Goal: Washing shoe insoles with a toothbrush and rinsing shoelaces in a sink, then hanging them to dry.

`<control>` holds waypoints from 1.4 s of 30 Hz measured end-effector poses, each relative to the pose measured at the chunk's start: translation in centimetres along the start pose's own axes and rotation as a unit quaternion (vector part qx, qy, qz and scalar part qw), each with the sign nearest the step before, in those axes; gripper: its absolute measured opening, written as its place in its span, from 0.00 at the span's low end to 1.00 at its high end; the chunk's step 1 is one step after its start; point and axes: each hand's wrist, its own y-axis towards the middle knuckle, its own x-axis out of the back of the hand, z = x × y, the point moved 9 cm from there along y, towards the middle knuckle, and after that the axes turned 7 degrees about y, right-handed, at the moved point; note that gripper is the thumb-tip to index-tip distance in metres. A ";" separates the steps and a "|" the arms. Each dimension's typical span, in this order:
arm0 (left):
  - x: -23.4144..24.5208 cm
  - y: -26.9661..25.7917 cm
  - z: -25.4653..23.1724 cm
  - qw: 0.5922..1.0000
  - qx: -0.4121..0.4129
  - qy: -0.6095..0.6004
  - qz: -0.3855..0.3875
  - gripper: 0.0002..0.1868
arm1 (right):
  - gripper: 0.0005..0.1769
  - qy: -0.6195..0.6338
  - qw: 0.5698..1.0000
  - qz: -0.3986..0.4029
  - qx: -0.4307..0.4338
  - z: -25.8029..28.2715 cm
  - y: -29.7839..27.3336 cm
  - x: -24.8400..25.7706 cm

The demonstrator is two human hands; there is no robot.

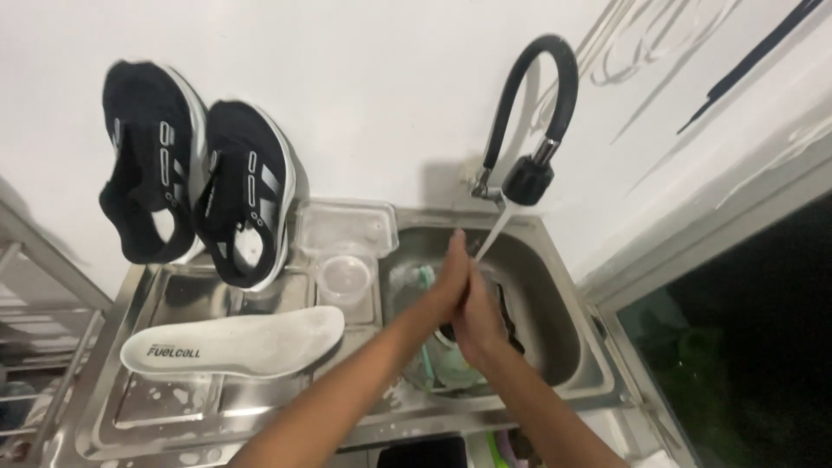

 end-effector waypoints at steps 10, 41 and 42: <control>2.3 -5.2 -5.0 0.987 -0.012 0.143 -0.074 0.34 | 0.29 -0.017 0.999 0.012 -0.035 0.8 3.9 1.8; 0.9 -3.6 -2.5 0.949 0.096 -0.300 -0.006 0.35 | 0.21 -0.504 0.831 0.103 0.212 13.9 -5.2 -6.7; 0.4 -2.9 -2.4 0.949 0.099 -0.300 -0.005 0.35 | 0.21 -0.504 0.831 0.100 0.211 14.3 -4.8 -6.0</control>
